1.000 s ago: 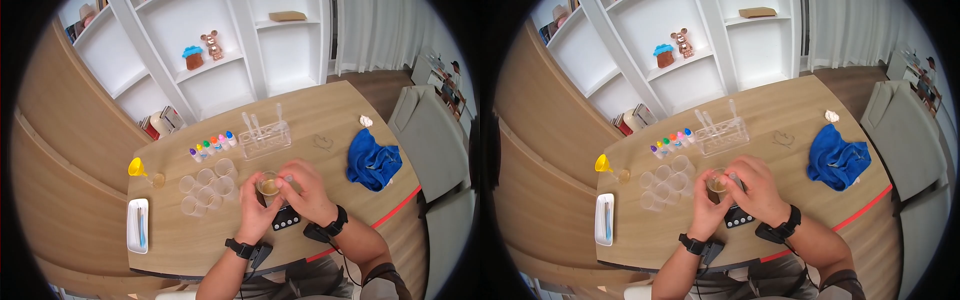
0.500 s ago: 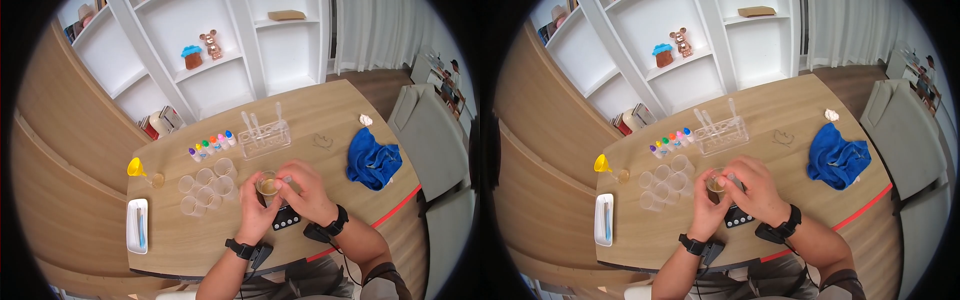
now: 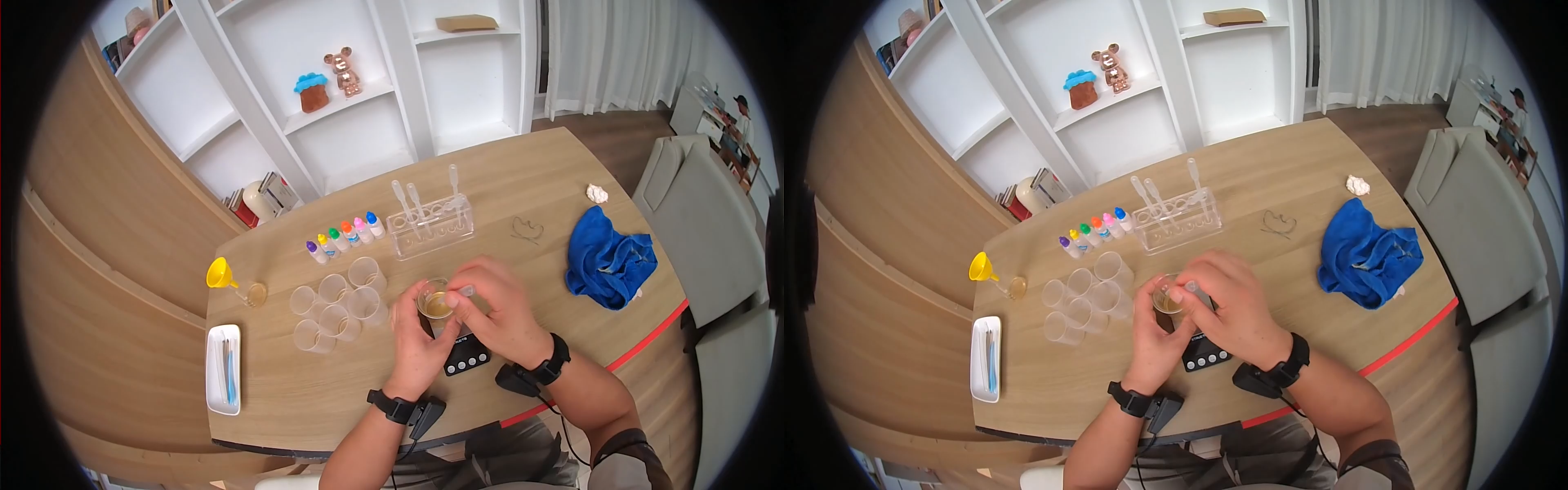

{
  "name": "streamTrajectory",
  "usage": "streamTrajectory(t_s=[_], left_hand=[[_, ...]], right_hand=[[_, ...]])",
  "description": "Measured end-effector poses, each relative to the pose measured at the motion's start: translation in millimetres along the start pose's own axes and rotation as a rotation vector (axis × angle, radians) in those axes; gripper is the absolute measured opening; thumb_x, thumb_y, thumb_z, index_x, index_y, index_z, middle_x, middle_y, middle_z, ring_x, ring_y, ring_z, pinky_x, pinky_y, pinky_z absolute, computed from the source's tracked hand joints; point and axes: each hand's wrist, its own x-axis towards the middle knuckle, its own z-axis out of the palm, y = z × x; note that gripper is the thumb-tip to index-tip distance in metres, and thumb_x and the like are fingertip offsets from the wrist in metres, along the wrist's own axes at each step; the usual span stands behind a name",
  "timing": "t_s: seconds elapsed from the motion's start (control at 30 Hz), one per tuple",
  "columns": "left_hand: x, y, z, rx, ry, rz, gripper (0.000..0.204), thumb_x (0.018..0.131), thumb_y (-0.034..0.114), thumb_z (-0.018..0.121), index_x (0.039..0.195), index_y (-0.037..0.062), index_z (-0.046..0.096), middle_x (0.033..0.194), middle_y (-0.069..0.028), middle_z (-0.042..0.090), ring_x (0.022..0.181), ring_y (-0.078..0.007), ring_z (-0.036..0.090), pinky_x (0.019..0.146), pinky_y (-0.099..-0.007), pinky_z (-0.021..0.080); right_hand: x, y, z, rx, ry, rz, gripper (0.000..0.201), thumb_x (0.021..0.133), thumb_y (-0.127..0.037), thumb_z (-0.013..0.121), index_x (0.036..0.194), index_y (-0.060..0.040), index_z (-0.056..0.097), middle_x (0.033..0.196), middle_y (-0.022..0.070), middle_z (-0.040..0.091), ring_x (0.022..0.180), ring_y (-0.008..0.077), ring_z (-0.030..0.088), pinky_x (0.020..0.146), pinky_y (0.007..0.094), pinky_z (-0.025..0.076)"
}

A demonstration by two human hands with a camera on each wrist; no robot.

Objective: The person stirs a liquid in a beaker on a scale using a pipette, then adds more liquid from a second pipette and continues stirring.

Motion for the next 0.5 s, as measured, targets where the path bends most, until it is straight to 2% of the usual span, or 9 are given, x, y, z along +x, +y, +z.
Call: streamTrajectory(t_s=[0.5], left_hand=[[0.8,3.9,-2.4,0.038,-0.017,0.022,0.076,0.090,0.010,0.096,0.155,0.0052,0.058,0.140,-0.0173,0.068,0.135,-0.0401,0.061,0.119,-0.0515,0.046]], right_hand=[[-0.8,-0.2,-0.1,-0.025,0.019,0.005,0.013,0.102,-0.012,0.083,0.103,-0.0038,0.073,0.106,0.0126,0.074,0.097,0.0371,0.070,0.088,0.0471,0.054]])
